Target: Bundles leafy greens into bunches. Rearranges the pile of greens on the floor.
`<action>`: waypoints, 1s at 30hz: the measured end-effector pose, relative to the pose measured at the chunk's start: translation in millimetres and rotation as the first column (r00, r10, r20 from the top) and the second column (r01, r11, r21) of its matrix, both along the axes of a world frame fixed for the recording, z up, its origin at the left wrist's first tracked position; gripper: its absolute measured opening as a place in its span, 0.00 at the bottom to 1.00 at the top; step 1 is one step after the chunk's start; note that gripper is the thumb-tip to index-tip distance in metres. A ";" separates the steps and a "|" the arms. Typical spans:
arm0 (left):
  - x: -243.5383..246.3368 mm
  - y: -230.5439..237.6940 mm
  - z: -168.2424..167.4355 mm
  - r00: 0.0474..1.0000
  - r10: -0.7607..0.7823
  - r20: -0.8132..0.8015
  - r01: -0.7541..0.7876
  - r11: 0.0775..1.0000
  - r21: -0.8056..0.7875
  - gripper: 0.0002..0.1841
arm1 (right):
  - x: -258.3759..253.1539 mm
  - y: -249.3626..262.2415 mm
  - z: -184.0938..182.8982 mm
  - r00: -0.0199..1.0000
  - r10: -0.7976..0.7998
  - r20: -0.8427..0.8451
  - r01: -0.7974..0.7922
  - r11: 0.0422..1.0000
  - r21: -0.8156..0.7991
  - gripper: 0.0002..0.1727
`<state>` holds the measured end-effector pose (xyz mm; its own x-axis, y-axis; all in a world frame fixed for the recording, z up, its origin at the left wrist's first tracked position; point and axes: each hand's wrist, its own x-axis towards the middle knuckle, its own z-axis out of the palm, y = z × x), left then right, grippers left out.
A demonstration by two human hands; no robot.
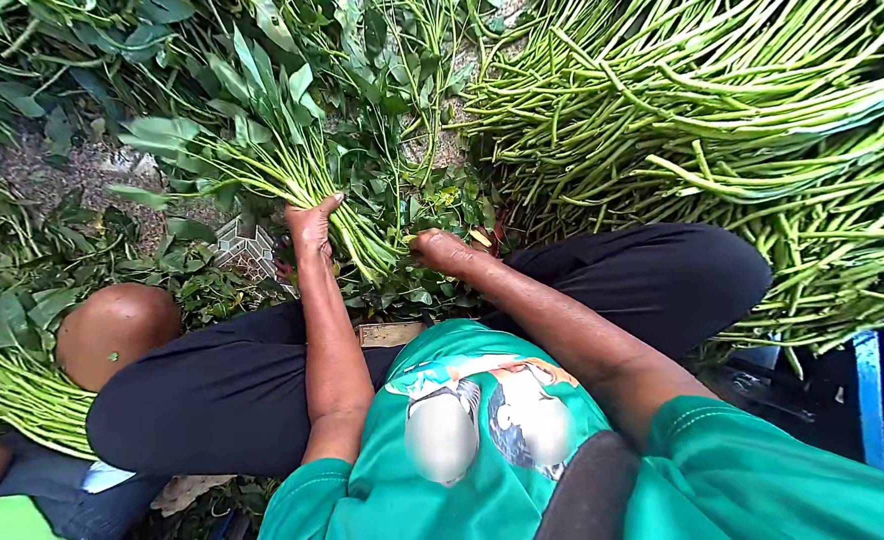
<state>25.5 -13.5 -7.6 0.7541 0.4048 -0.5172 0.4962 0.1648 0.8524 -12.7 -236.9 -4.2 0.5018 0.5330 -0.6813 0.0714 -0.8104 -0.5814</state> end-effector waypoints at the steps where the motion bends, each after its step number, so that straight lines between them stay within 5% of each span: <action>1: -0.4 3.3 2.9 1.000 -0.005 0.015 0.004 1.000 0.020 0.36 | 5.7 -3.6 5.2 0.998 0.037 -0.047 -0.041 0.996 -0.083 0.13; 5: -2.6 8.5 7.2 0.993 -0.067 0.096 0.060 0.996 0.073 0.37 | 27.4 -11.9 35.6 0.999 0.033 0.016 -0.030 0.982 -0.188 0.15; 9: -3.2 -1.7 12.9 0.985 -0.104 0.136 0.099 0.994 0.038 0.36 | 40.4 8.9 40.6 0.965 -0.154 0.213 0.132 0.985 0.113 0.19; 12: -3.6 -4.3 12.9 0.982 -0.084 0.169 0.088 0.996 -0.016 0.34 | 32.0 29.5 17.9 0.977 -0.193 0.094 0.161 0.947 0.276 0.22; 20: -3.2 35.9 16.0 0.914 0.276 0.298 -0.324 0.938 0.123 0.42 | -42.9 3.5 19.1 0.979 -0.027 0.200 -0.028 0.964 0.263 0.21; 23: -4.5 50.9 24.9 0.900 0.306 0.311 -0.376 0.906 0.195 0.44 | -43.6 -4.4 19.1 0.989 0.030 0.148 -0.048 0.991 0.121 0.20; 25: -5.1 50.6 27.7 0.918 0.249 0.309 -0.321 0.924 0.208 0.42 | -22.7 -5.1 -0.5 0.977 -0.139 0.162 0.128 0.989 0.071 0.14; 27: -5.2 45.9 29.6 0.948 0.159 0.276 -0.213 0.960 0.181 0.43 | 10.1 -0.8 -25.2 0.898 -0.433 0.084 0.421 0.898 0.126 0.21; 30: -7.5 30.1 36.1 0.989 0.071 0.133 -0.083 0.993 0.085 0.40 | 40.9 14.9 -52.3 0.514 -0.773 -0.373 0.847 0.527 0.074 0.29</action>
<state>18.0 16.6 28.5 0.7774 0.5045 -0.3758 0.3691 0.1180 0.9219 28.2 -222.0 -56.5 0.6138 0.1340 -0.7780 -0.7306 -0.2769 -0.6241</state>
